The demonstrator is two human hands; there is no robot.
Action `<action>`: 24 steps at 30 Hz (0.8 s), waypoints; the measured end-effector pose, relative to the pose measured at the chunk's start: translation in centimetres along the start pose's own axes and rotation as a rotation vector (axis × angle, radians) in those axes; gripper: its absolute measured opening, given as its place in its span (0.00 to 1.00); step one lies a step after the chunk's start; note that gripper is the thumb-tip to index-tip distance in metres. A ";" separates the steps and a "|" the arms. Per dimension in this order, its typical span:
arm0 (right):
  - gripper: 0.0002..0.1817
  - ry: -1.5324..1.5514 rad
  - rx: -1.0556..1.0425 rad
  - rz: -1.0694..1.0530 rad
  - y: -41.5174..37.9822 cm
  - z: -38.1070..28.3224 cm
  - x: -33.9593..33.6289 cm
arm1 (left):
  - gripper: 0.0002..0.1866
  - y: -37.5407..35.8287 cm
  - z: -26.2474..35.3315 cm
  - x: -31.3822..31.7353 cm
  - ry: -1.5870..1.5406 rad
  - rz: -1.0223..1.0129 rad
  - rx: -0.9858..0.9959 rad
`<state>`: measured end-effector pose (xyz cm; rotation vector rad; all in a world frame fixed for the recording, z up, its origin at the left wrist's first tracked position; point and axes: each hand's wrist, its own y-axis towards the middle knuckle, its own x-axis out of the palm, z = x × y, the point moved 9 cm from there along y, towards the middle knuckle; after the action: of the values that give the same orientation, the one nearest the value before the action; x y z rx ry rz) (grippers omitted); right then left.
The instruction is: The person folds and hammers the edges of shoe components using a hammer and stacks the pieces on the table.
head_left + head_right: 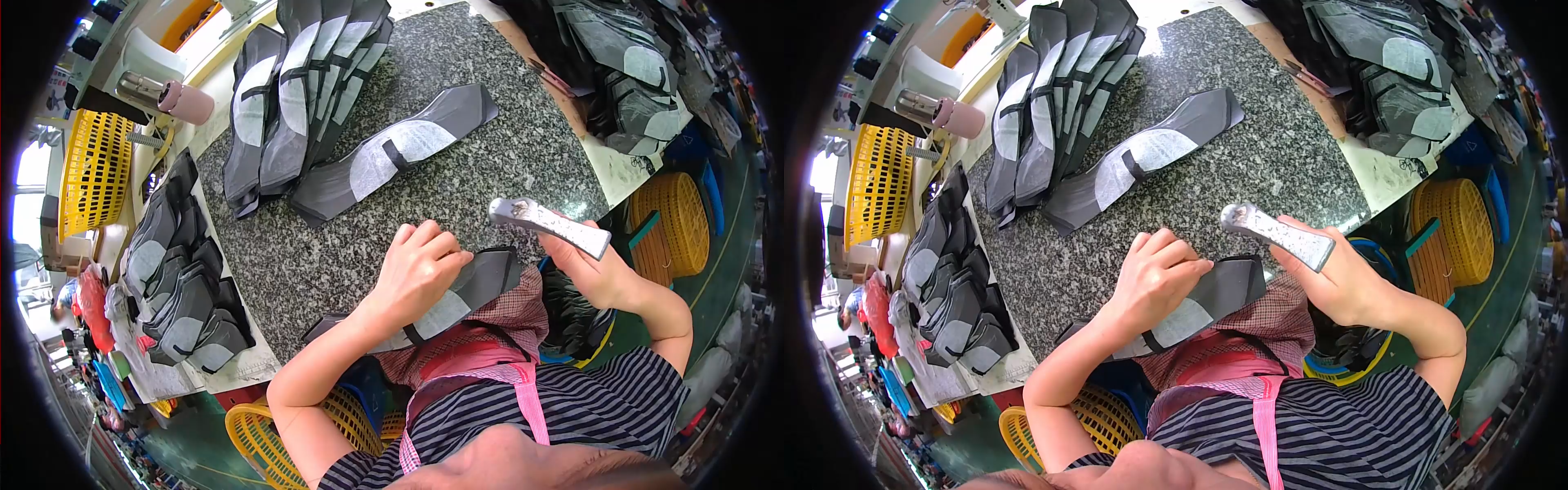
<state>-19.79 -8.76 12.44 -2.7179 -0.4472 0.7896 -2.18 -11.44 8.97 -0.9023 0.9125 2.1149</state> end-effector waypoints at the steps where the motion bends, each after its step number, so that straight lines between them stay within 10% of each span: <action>1: 0.13 -0.001 0.003 0.004 0.1 0.9 0.4 | 0.09 -0.1 0.1 0.1 -0.003 0.000 0.004; 4: 0.12 -0.165 -0.084 -0.255 -0.3 0.9 3.5 | 0.09 -0.3 0.8 0.1 0.128 -0.016 0.062; 8: 0.10 -0.037 -0.057 0.002 -0.2 -0.7 0.9 | 0.10 -0.6 0.9 0.2 0.151 0.000 0.053; 11: 0.09 -0.088 -0.027 -0.256 -0.2 1.4 4.4 | 0.09 -0.4 0.6 -0.5 0.154 0.034 -0.001; 24: 0.10 -0.079 -0.059 -0.152 0.2 1.4 4.1 | 0.11 -1.8 0.9 0.2 -0.106 0.028 -0.076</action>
<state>-17.25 -7.20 9.29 -2.6741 -0.6965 0.8565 -1.19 -9.66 8.63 -0.8111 0.7996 2.2122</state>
